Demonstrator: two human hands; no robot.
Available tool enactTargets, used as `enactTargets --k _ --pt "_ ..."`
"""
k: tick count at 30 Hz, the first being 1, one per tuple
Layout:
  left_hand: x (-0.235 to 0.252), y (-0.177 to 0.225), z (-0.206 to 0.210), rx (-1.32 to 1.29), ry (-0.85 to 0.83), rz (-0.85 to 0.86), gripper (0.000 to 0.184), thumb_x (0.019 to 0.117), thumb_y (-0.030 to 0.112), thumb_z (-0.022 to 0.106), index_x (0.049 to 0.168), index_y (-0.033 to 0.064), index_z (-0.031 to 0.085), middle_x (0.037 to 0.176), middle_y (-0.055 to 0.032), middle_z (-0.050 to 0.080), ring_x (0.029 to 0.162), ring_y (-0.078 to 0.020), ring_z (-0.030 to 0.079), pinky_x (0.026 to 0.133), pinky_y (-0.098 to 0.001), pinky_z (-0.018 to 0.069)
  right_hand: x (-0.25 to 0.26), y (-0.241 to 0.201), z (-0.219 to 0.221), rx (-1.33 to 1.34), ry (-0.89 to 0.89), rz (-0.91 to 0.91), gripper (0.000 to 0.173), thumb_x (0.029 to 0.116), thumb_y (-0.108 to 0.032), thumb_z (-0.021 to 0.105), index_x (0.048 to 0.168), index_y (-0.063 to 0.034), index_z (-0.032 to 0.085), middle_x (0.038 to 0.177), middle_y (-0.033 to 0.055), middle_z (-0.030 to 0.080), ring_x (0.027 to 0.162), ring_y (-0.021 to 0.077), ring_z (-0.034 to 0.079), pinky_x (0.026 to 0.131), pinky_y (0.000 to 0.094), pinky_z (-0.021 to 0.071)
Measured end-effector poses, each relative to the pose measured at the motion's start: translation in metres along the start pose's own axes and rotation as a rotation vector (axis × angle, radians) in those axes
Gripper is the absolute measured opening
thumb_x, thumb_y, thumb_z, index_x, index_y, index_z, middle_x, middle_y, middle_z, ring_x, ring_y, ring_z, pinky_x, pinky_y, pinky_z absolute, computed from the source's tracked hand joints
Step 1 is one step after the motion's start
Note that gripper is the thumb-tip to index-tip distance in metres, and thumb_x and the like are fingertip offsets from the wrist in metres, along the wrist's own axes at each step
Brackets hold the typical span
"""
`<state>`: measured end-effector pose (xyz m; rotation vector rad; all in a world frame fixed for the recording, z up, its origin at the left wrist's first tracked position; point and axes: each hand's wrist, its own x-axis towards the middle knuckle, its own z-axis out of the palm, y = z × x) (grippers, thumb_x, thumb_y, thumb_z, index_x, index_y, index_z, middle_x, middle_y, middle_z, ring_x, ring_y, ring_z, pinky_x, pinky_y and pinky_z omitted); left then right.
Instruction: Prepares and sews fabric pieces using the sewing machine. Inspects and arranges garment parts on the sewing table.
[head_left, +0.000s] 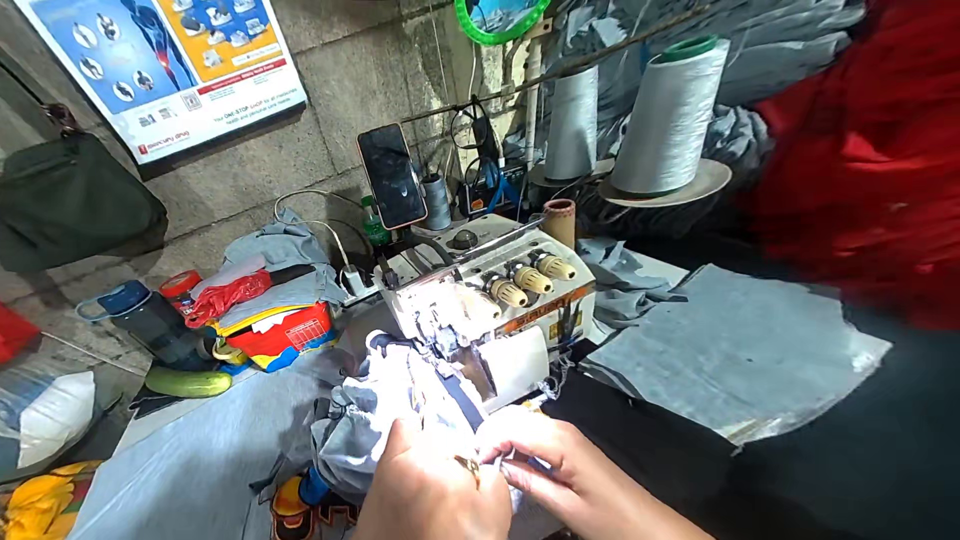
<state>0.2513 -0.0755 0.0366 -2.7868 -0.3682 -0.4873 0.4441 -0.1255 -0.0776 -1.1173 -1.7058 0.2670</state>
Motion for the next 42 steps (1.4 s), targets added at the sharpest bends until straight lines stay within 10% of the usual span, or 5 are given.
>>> enactTargets --k 5,11,19,30,42 --pt "0.005 -0.006 0.008 0.068 -0.113 -0.051 0.035 0.0865 0.043 0.07 0.086 0.0091 0.075 0.066 -0.0084 0.066 0.066 -0.029 0.068 0.072 -0.05 0.0517 -0.002 0.002 0.008 0.003 0.072 0.013 0.017 0.0976 -0.018 0.062 0.094 -0.0068 0.074 0.095 0.0055 0.074 0.091 0.0056 0.067 0.083 0.0179 0.0524" --pt "0.018 -0.032 0.029 -0.062 -0.456 -0.23 0.058 0.0829 0.007 0.073 0.14 0.0064 0.061 0.142 -0.0144 0.061 0.136 -0.0399 0.052 0.111 -0.0713 0.0311 0.013 0.006 0.02 0.061 0.154 0.105 0.018 0.0972 -0.015 0.06 0.098 -0.0093 0.076 0.102 0.0011 0.075 0.094 0.0017 0.068 0.084 0.0167 0.0551" --pt "0.043 -0.061 0.046 -0.022 -0.684 -0.487 0.044 0.1006 0.014 0.054 0.145 0.0141 0.054 0.133 -0.0152 0.064 0.121 -0.0389 0.061 0.099 -0.0643 0.0448 -0.014 -0.013 0.048 -0.283 0.206 -0.031 0.021 0.102 -0.014 0.056 0.097 -0.0048 0.075 0.106 0.0138 0.076 0.103 0.0226 0.072 0.091 0.0345 0.0576" --pt "0.001 -0.08 0.041 -0.053 -0.694 -0.817 0.057 0.1057 0.012 0.039 0.161 0.0233 0.035 0.158 -0.0083 0.047 0.135 -0.0306 0.055 0.109 -0.0508 0.0439 -0.043 -0.039 -0.01 -0.663 -0.332 0.674 0.04 0.1039 -0.031 0.058 0.127 -0.0002 0.068 0.122 0.0321 0.064 0.095 0.0509 0.07 0.076 0.0619 0.0575" --pt "-0.059 0.001 0.035 -0.06 0.029 -0.473 0.016 0.0831 0.008 0.067 0.094 0.003 0.078 0.074 -0.0134 0.071 0.065 -0.0313 0.07 0.062 -0.0467 0.0549 -0.084 -0.052 -0.002 -0.678 -0.094 0.645 0.019 0.0909 0.004 0.058 0.104 0.0154 0.065 0.105 0.0385 0.062 0.089 0.0553 0.067 0.071 0.063 0.0565"
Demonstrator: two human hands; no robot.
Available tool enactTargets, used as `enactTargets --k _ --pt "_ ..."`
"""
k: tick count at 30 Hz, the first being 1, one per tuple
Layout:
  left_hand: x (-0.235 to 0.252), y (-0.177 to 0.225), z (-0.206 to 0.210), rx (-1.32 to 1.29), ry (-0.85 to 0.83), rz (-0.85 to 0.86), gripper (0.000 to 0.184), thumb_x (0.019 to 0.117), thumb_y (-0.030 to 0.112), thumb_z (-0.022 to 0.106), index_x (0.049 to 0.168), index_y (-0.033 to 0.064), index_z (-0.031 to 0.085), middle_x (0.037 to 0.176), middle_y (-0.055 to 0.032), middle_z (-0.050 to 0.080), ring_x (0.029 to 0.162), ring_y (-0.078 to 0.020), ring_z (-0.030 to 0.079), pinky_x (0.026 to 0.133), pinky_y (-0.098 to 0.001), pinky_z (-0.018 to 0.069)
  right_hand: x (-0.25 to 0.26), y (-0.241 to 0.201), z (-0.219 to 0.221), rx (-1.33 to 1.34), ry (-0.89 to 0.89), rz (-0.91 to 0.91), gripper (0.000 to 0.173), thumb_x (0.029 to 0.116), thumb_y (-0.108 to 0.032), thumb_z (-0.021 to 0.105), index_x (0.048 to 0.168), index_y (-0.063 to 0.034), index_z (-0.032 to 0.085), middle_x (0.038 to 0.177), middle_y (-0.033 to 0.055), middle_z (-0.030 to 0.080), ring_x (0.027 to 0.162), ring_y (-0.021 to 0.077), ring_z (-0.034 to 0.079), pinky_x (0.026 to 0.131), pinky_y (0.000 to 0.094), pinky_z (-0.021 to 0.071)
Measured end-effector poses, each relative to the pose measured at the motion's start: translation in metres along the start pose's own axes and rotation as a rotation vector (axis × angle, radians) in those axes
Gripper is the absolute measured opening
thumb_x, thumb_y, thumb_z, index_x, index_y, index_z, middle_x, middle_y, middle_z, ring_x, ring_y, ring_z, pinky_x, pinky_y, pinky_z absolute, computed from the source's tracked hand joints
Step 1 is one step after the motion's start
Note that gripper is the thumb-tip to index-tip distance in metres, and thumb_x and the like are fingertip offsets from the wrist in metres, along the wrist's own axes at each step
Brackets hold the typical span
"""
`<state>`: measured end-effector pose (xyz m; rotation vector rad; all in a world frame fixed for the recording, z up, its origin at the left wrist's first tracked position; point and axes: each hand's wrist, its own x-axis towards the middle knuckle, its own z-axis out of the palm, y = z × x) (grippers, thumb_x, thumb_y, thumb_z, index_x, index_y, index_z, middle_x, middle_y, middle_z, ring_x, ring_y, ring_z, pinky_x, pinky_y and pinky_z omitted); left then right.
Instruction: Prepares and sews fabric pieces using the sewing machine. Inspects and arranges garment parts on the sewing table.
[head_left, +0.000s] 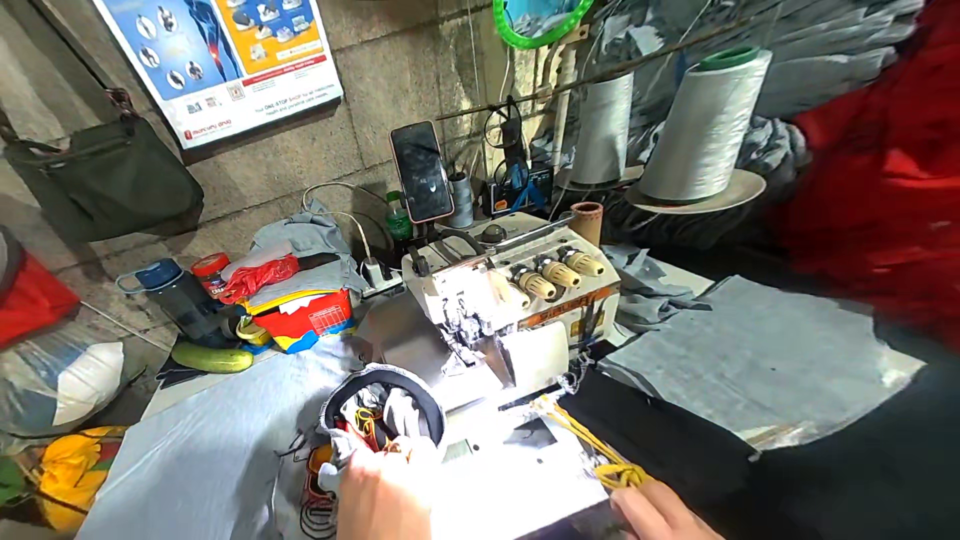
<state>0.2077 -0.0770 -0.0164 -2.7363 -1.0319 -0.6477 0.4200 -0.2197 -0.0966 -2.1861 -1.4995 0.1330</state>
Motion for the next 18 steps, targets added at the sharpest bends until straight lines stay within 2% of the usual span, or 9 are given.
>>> enactTargets --k 3,5,7,9,11,12,14,16,18 --pt "0.0 0.001 0.003 -0.012 -0.055 0.01 0.026 0.0943 0.018 0.057 0.097 0.004 0.078 0.08 -0.0145 0.074 0.074 -0.0327 0.073 0.072 -0.0476 0.0565 -0.009 0.005 -0.002 0.006 0.063 -0.044 0.03 0.0914 0.007 0.054 0.118 0.0137 0.064 0.119 0.0385 0.061 0.09 0.0535 0.069 0.07 0.0598 0.058" --pt "0.001 0.0 0.008 -0.037 -0.015 0.014 0.024 0.0911 0.019 0.059 0.093 0.0046 0.078 0.076 -0.0127 0.072 0.071 -0.0312 0.072 0.069 -0.0465 0.0555 -0.014 0.006 -0.011 0.021 0.034 -0.059 0.034 0.0945 0.007 0.05 0.126 0.012 0.063 0.128 0.0386 0.059 0.095 0.0541 0.069 0.074 0.0602 0.0583" --pt "0.003 -0.004 0.006 -0.055 -0.04 -0.039 0.028 0.0936 0.019 0.057 0.101 0.0036 0.079 0.084 -0.0138 0.076 0.078 -0.0332 0.075 0.075 -0.0492 0.0578 -0.014 0.004 -0.023 0.052 -0.008 -0.022 0.037 0.0964 0.007 0.047 0.13 0.0112 0.061 0.127 0.038 0.06 0.098 0.0542 0.068 0.078 0.062 0.0572" --pt "0.002 -0.008 0.011 -0.055 0.035 -0.046 0.025 0.0908 0.017 0.059 0.095 0.0025 0.079 0.075 -0.0132 0.073 0.071 -0.0321 0.073 0.069 -0.0486 0.0572 -0.011 0.01 -0.028 0.11 -0.051 0.057 0.041 0.0947 0.007 0.045 0.134 0.0116 0.058 0.12 0.0379 0.063 0.096 0.0552 0.068 0.079 0.0649 0.055" --pt "0.001 -0.012 0.018 -0.022 0.153 -0.013 0.018 0.0842 0.016 0.061 0.087 0.0059 0.076 0.065 -0.0081 0.068 0.059 -0.0264 0.068 0.056 -0.0429 0.0539 -0.004 0.024 -0.026 0.175 -0.125 0.151 0.046 0.0946 0.006 0.045 0.14 0.009 0.052 0.112 0.038 0.066 0.095 0.0573 0.067 0.08 0.0698 0.0519" --pt "0.001 -0.014 0.017 -0.016 0.165 -0.013 0.017 0.0845 0.016 0.062 0.085 0.0066 0.076 0.064 -0.0075 0.067 0.058 -0.0258 0.068 0.056 -0.0422 0.0534 0.0 0.029 -0.023 0.22 -0.155 0.177 0.047 0.0954 0.004 0.045 0.142 0.0079 0.05 0.105 0.0368 0.067 0.089 0.0559 0.068 0.078 0.0697 0.0513" --pt "0.001 -0.016 0.014 -0.015 0.17 -0.02 0.016 0.086 0.016 0.063 0.085 0.0059 0.075 0.063 -0.0083 0.066 0.058 -0.0267 0.068 0.057 -0.043 0.0545 0.007 0.035 -0.018 0.333 -0.184 0.172 0.046 0.0991 0.0 0.046 0.144 0.0074 0.048 0.093 0.0291 0.068 0.08 0.0448 0.067 0.075 0.0614 0.0532" --pt "0.0 -0.018 0.014 -0.014 0.18 -0.013 0.019 0.0867 0.017 0.062 0.084 0.0042 0.075 0.06 -0.0099 0.065 0.057 -0.0285 0.068 0.057 -0.0445 0.0547 0.011 0.036 -0.011 0.441 -0.182 0.177 0.041 0.1006 -0.001 0.042 0.14 0.0065 0.052 0.092 0.0222 0.069 0.078 0.0334 0.068 0.074 0.0512 0.0557" --pt "0.0 -0.019 0.014 -0.031 0.163 -0.017 0.021 0.0873 0.017 0.061 0.087 0.0029 0.076 0.064 -0.0114 0.067 0.061 -0.0303 0.07 0.06 -0.0462 0.0557 0.015 0.037 -0.005 0.519 -0.168 0.278 0.038 0.1008 -0.001 0.041 0.135 0.0027 0.056 0.092 0.016 0.067 0.073 0.0229 0.065 0.066 0.0407 0.0555"
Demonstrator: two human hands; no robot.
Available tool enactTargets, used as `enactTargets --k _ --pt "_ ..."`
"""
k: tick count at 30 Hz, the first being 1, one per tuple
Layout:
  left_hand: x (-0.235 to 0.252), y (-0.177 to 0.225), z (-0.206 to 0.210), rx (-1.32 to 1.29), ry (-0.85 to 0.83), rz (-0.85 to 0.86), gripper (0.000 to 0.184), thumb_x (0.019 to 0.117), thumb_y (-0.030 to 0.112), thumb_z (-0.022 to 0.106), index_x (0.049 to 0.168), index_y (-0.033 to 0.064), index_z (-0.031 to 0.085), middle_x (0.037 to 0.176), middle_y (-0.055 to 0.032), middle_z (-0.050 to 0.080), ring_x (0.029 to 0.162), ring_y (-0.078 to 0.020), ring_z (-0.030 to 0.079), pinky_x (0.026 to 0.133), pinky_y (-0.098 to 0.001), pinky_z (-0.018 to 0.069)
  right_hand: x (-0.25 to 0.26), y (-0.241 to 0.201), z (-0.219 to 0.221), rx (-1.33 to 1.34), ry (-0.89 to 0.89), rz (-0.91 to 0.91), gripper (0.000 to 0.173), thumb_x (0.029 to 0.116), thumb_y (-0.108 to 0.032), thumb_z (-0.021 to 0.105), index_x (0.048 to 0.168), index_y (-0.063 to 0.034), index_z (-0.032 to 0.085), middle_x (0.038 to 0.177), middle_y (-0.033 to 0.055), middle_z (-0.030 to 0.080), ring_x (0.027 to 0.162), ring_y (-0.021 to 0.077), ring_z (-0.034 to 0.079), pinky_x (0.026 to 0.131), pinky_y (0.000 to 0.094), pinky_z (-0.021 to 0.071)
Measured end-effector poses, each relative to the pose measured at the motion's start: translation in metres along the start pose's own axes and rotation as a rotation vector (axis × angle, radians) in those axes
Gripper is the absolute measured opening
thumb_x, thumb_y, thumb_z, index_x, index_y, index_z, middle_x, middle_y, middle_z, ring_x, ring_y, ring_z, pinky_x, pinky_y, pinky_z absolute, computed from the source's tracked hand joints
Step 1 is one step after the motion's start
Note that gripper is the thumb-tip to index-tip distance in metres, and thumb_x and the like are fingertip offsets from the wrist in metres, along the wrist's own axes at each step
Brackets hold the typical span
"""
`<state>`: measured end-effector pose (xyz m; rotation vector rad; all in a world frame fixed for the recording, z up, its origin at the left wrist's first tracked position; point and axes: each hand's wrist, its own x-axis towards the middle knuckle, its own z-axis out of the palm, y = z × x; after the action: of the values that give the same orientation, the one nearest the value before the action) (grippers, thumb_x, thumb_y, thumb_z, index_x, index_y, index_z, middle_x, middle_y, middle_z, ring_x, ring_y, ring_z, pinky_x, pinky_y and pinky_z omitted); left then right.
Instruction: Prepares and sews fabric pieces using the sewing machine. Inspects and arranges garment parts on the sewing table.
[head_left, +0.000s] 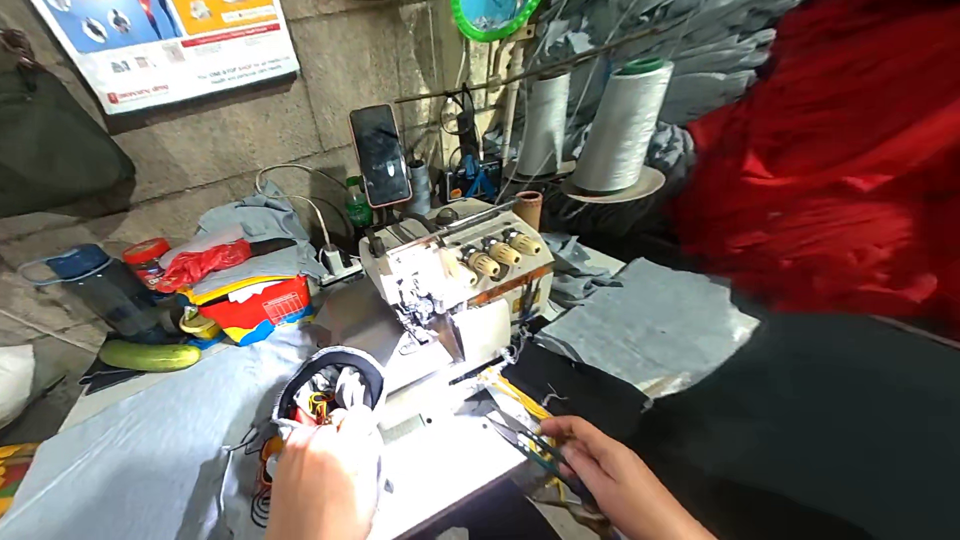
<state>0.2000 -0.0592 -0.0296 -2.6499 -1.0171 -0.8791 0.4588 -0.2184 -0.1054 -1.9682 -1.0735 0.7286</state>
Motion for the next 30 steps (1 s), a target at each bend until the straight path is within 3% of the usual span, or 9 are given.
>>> enactTargets --k 5,7,9,12,14,16,18,22,30 --pt "-0.001 -0.003 0.005 0.006 0.042 0.011 0.023 0.0874 0.019 0.058 0.087 0.0073 0.077 0.065 -0.0078 0.068 0.06 -0.0262 0.069 0.058 -0.042 0.0547 -0.003 -0.012 -0.002 0.614 -0.1 0.187 0.031 0.1009 -0.002 0.041 0.127 -0.0076 0.057 0.077 -0.0021 0.062 0.052 0.0042 0.054 0.046 0.02 0.0453" --pt "0.0 -0.004 0.002 -0.003 0.029 -0.009 0.022 0.0881 0.018 0.059 0.089 0.007 0.078 0.067 -0.0081 0.069 0.062 -0.0262 0.07 0.059 -0.043 0.0551 -0.004 -0.012 -0.006 0.993 -0.265 0.114 0.027 0.1054 -0.015 0.041 0.128 -0.014 0.057 0.075 -0.0041 0.064 0.052 0.0026 0.057 0.047 0.0175 0.0485" --pt "0.0 -0.004 0.0 -0.003 0.022 -0.017 0.022 0.0876 0.018 0.06 0.089 0.0057 0.078 0.067 -0.009 0.069 0.061 -0.0271 0.07 0.059 -0.0436 0.0551 0.0 -0.016 -0.009 1.088 -0.417 -0.032 0.031 0.1041 -0.034 0.059 0.131 -0.019 0.059 0.081 -0.0047 0.067 0.058 0.0035 0.06 0.052 0.0183 0.0512" --pt "0.001 -0.002 -0.003 0.01 0.006 -0.016 0.021 0.0882 0.018 0.06 0.089 0.0056 0.077 0.065 -0.0095 0.069 0.06 -0.0278 0.07 0.058 -0.0434 0.0552 0.005 -0.051 0.0 0.556 -0.176 -0.259 0.028 0.0962 -0.011 0.057 0.124 -0.0128 0.063 0.081 -0.0109 0.064 0.058 -0.0027 0.054 0.053 0.0163 0.0463" --pt "0.0 0.0 -0.005 0.007 -0.005 -0.017 0.02 0.0887 0.017 0.061 0.09 0.0053 0.078 0.066 -0.0095 0.069 0.06 -0.0279 0.07 0.06 -0.0437 0.0556 0.019 -0.066 0.014 0.004 0.118 -0.497 0.04 0.0921 -0.029 0.065 0.128 -0.0105 0.07 0.104 -0.0003 0.075 0.081 0.0063 0.068 0.072 0.0291 0.0576" --pt "0.0 0.001 -0.007 0.009 -0.005 -0.013 0.02 0.0877 0.015 0.062 0.093 0.0058 0.078 0.07 -0.0091 0.071 0.063 -0.0277 0.071 0.061 -0.0436 0.0561 0.033 -0.085 0.027 -0.316 0.305 -0.654 0.051 0.0924 -0.047 0.061 0.126 -0.011 0.072 0.096 0.0077 0.075 0.077 0.0228 0.072 0.065 0.047 0.0586" --pt "0.0 0.001 -0.008 0.02 0.015 -0.006 0.02 0.0869 0.015 0.061 0.092 0.007 0.079 0.069 -0.0087 0.071 0.063 -0.0263 0.07 0.061 -0.042 0.0553 0.047 -0.102 0.037 -0.539 0.45 -0.781 0.036 0.0893 -0.036 0.063 0.113 -0.0122 0.076 0.078 0.0057 0.068 0.063 0.0247 0.068 0.053 0.0442 0.0564" --pt "0.001 0.0 -0.012 0.024 0.02 0.002 0.018 0.0891 0.015 0.061 0.091 0.0082 0.078 0.071 -0.0076 0.072 0.064 -0.0247 0.07 0.062 -0.0404 0.055 0.058 -0.125 0.042 -0.78 0.531 -0.843 0.025 0.0767 -0.021 0.082 0.099 -0.0111 0.079 0.072 0.0097 0.063 0.062 0.0291 0.066 0.05 0.0427 0.0547" --pt "-0.002 0.004 -0.011 -0.032 0.011 0.045 0.014 0.0868 0.011 0.064 0.09 0.0109 0.077 0.067 -0.0061 0.067 0.059 -0.0238 0.066 0.06 -0.04 0.0522 0.061 -0.146 0.048 -0.893 0.477 -0.839 0.01 0.0762 -0.014 0.084 0.082 -0.0102 0.077 0.07 0.0071 0.064 0.063 0.0259 0.067 0.05 0.0405 0.0532"
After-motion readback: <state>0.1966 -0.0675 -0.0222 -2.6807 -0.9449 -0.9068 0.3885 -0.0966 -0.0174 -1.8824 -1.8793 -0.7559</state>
